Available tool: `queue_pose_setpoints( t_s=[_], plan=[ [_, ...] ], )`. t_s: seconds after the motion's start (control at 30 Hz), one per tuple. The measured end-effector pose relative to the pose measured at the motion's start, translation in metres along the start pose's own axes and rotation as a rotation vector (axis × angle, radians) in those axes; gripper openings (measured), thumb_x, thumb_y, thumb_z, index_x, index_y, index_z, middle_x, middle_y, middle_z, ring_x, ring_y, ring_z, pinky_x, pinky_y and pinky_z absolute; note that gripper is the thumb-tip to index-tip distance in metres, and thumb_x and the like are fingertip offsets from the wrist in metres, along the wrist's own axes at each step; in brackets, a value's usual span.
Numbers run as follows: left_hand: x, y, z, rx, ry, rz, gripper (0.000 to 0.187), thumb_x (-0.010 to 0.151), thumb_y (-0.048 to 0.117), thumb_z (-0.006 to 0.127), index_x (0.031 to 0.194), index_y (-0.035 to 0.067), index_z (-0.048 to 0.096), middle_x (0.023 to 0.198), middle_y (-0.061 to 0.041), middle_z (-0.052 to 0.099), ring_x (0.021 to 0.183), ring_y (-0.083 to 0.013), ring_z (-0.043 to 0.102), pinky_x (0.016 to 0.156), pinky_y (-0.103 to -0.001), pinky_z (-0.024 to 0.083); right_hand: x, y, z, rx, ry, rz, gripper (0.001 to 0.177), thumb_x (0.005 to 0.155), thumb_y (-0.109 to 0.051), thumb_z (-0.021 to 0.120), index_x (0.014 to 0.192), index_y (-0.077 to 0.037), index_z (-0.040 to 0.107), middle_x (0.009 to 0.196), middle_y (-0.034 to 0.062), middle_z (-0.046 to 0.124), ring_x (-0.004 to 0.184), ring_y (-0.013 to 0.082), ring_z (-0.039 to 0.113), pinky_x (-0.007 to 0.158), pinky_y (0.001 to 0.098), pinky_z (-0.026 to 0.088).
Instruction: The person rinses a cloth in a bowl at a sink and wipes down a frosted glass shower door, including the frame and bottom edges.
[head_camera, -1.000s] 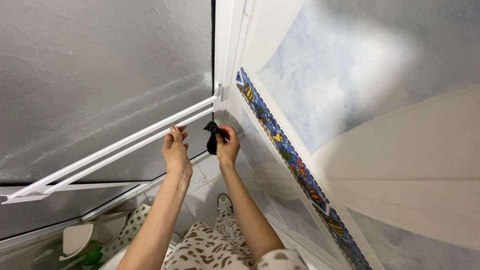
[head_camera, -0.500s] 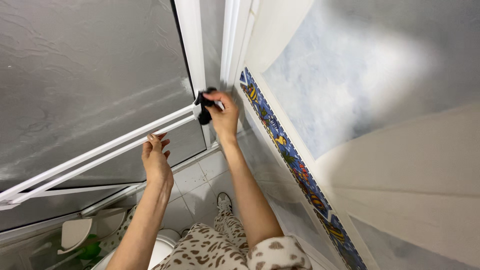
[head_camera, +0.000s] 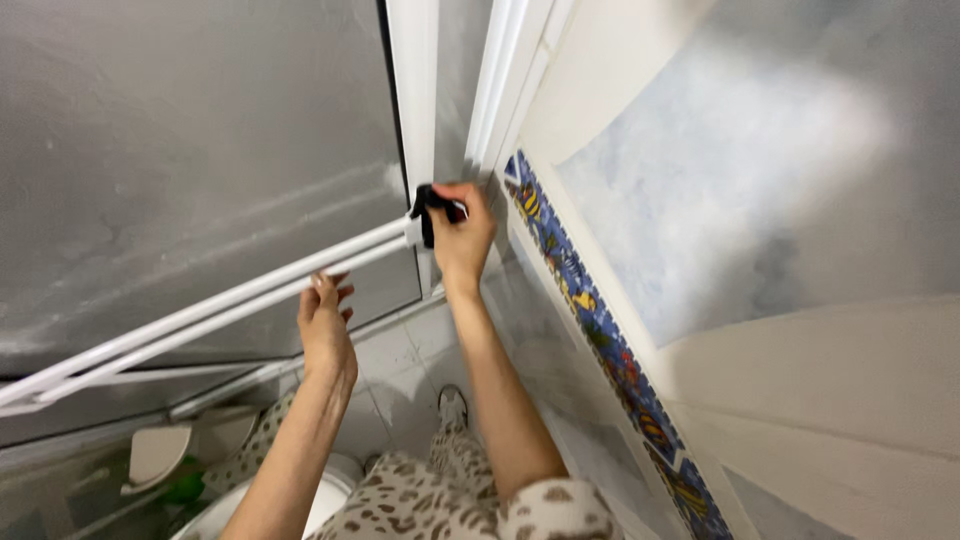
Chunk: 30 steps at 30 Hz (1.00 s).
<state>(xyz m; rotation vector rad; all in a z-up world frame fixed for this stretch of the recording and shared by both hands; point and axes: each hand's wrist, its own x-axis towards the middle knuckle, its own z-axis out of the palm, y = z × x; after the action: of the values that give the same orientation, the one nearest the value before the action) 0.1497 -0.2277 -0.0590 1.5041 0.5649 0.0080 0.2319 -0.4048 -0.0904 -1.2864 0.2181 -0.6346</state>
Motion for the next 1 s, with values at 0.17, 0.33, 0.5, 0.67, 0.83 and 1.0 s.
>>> queue_pose_setpoints(
  t_s=[0.17,0.33,0.5,0.67,0.83,1.0],
  plan=[
    [-0.007,0.005,0.001,0.023,0.018,-0.035,0.036,0.106,0.048,0.042,0.112,0.016,0.059,0.12,0.0,0.066,0.11,-0.0138,0.057,0.094,-0.037,0.042,-0.002,0.02,0.0,0.155,0.005,0.103,0.025,0.082,0.017,0.071,0.096,-0.002,0.065,0.104,0.006,0.071,0.094,0.014,0.068,0.084,0.0267,0.057],
    [-0.007,0.008,0.005,0.011,0.036,-0.063,0.036,0.107,0.048,0.042,0.111,0.017,0.059,0.119,0.0,0.066,0.108,-0.0119,0.058,0.095,-0.036,0.042,-0.008,0.038,-0.004,0.167,0.018,0.288,0.023,0.081,0.015,0.069,0.095,-0.003,0.065,0.103,0.0064,0.07,0.096,0.0139,0.068,0.085,0.0274,0.056],
    [-0.002,0.001,0.006,-0.02,0.029,-0.008,0.033,0.107,0.046,0.044,0.107,0.016,0.058,0.119,0.002,0.068,0.107,-0.0129,0.057,0.095,-0.036,0.041,-0.009,0.043,-0.005,0.116,-0.008,0.216,0.018,0.087,0.013,0.072,0.097,-0.001,0.067,0.104,0.0084,0.071,0.094,0.0144,0.067,0.084,0.0267,0.054],
    [-0.005,0.002,0.006,-0.012,0.043,-0.039,0.032,0.106,0.047,0.043,0.107,0.02,0.059,0.115,0.003,0.067,0.107,-0.0126,0.057,0.094,-0.036,0.042,-0.011,0.024,-0.002,0.161,-0.002,0.308,0.018,0.086,0.012,0.071,0.096,-0.002,0.065,0.102,0.0067,0.071,0.094,0.0131,0.067,0.082,0.0268,0.055],
    [-0.003,0.002,0.007,-0.028,0.048,-0.041,0.033,0.108,0.046,0.043,0.104,0.017,0.058,0.116,0.003,0.068,0.106,-0.0127,0.057,0.095,-0.036,0.041,-0.007,0.028,-0.003,0.13,-0.013,0.269,0.017,0.088,0.012,0.069,0.096,-0.002,0.064,0.102,0.0071,0.071,0.094,0.0127,0.067,0.085,0.0249,0.055],
    [-0.007,0.008,0.01,-0.022,0.045,-0.044,0.032,0.107,0.045,0.042,0.107,0.018,0.059,0.116,0.003,0.068,0.105,-0.0127,0.056,0.095,-0.036,0.041,-0.013,0.08,-0.011,0.251,-0.04,0.404,0.015,0.091,0.009,0.07,0.1,-0.002,0.067,0.1,0.0083,0.07,0.091,0.013,0.065,0.082,0.0248,0.053]
  ],
)
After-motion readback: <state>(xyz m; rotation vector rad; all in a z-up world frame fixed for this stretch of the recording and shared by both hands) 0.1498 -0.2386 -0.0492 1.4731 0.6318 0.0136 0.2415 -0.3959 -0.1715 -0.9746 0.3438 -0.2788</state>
